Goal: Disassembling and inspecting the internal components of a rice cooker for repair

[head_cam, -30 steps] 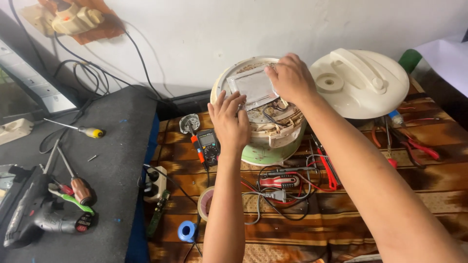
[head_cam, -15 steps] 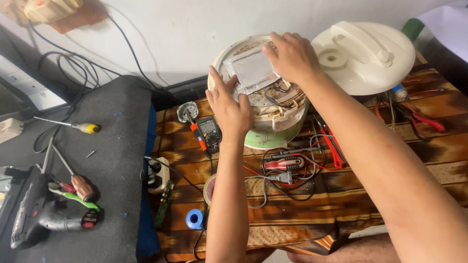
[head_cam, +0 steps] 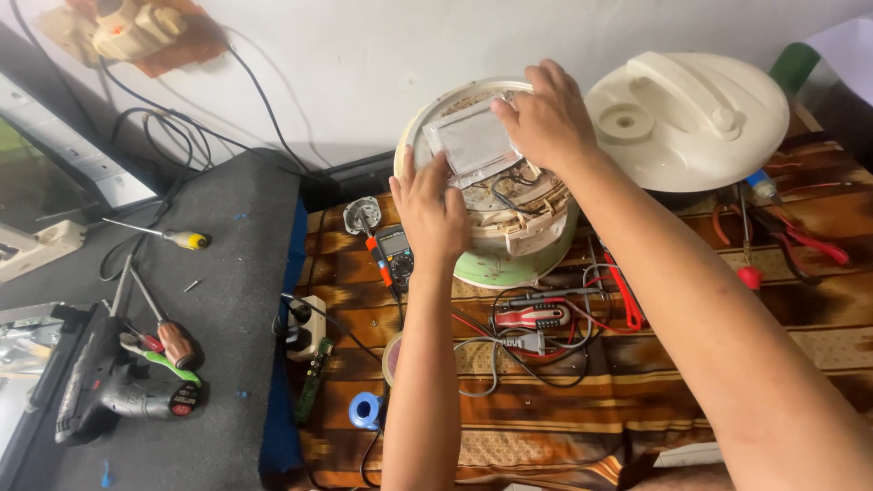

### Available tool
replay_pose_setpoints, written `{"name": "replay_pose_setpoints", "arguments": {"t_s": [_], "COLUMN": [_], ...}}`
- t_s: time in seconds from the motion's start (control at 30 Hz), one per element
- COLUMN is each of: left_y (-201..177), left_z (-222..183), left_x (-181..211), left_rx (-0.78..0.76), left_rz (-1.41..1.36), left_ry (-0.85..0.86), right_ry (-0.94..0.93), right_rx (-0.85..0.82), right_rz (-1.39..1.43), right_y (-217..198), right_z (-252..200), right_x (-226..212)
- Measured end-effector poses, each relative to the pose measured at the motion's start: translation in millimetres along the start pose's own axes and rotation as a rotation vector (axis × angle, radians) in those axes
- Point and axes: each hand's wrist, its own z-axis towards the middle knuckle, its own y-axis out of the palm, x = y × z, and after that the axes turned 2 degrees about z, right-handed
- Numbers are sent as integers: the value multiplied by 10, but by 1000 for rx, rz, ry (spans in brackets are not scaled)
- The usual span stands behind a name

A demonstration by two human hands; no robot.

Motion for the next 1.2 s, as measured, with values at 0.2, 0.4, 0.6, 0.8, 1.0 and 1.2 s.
{"name": "replay_pose_setpoints", "arguments": {"t_s": [0.2,0.4,0.6,0.8,1.0,1.2], "left_y": [46,-37,-23,11,-159,16], "left_z": [-6,-6,23,-3,12,10], "left_x": [-20,72,79,-53,237,-103], "left_rx": [30,13,-13,-52,-36,-89], "left_rz": [32,54,68,91,0,114], "left_ry": [4,-25,-35,-86,-167,-77], "right_ry": [25,22,-8,-91,-45,-109], "right_rx": [15,-78,86,66,-44,102], "right_rz": [96,66,124,58,55,53], "right_y": [-18,5,110,156,6,303], "right_z": [3,42,15,26,10,84], "right_x": [-12,16,105,75,9,180]}}
